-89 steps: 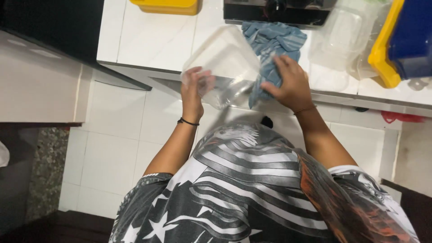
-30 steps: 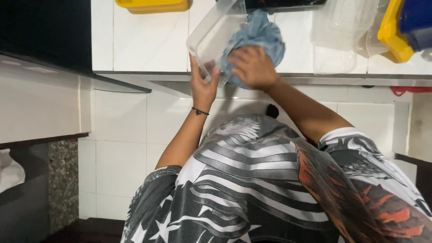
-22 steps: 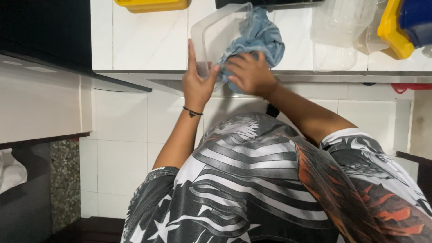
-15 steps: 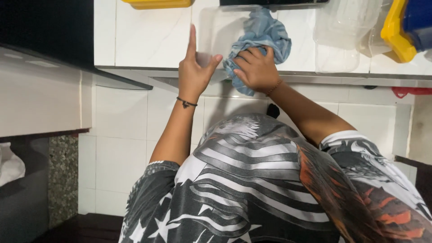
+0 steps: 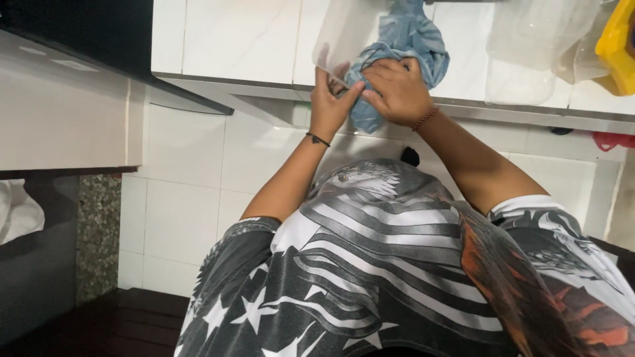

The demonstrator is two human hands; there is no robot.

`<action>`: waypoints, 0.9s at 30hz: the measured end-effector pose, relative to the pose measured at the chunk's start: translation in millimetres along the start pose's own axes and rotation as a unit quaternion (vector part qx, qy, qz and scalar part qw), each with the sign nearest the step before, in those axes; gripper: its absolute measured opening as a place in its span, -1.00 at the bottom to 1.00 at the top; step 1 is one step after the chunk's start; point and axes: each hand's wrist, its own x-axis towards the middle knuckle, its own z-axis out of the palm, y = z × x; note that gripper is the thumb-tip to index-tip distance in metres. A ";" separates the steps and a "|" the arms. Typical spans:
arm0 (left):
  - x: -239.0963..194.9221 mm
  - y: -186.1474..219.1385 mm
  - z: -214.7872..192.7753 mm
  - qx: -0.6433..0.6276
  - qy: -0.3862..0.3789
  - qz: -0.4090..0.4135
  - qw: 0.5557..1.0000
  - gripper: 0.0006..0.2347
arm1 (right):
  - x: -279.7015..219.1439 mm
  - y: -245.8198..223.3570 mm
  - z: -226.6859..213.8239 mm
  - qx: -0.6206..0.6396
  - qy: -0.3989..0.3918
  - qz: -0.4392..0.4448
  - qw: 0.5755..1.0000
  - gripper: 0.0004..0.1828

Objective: The person wipes a clear plastic cup, a yellow rectangular container, and a clear rectangular container with a blue cloth on a white kitchen countertop. The person handles each item individually, wiping the exterior surfaces before placing them back on the counter.

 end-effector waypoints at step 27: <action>-15.1 59.5 -33.6 -0.044 0.033 -0.181 0.982 -0.12 | -1.7 85.4 -95.7 0.302 0.345 0.174 0.872 -0.70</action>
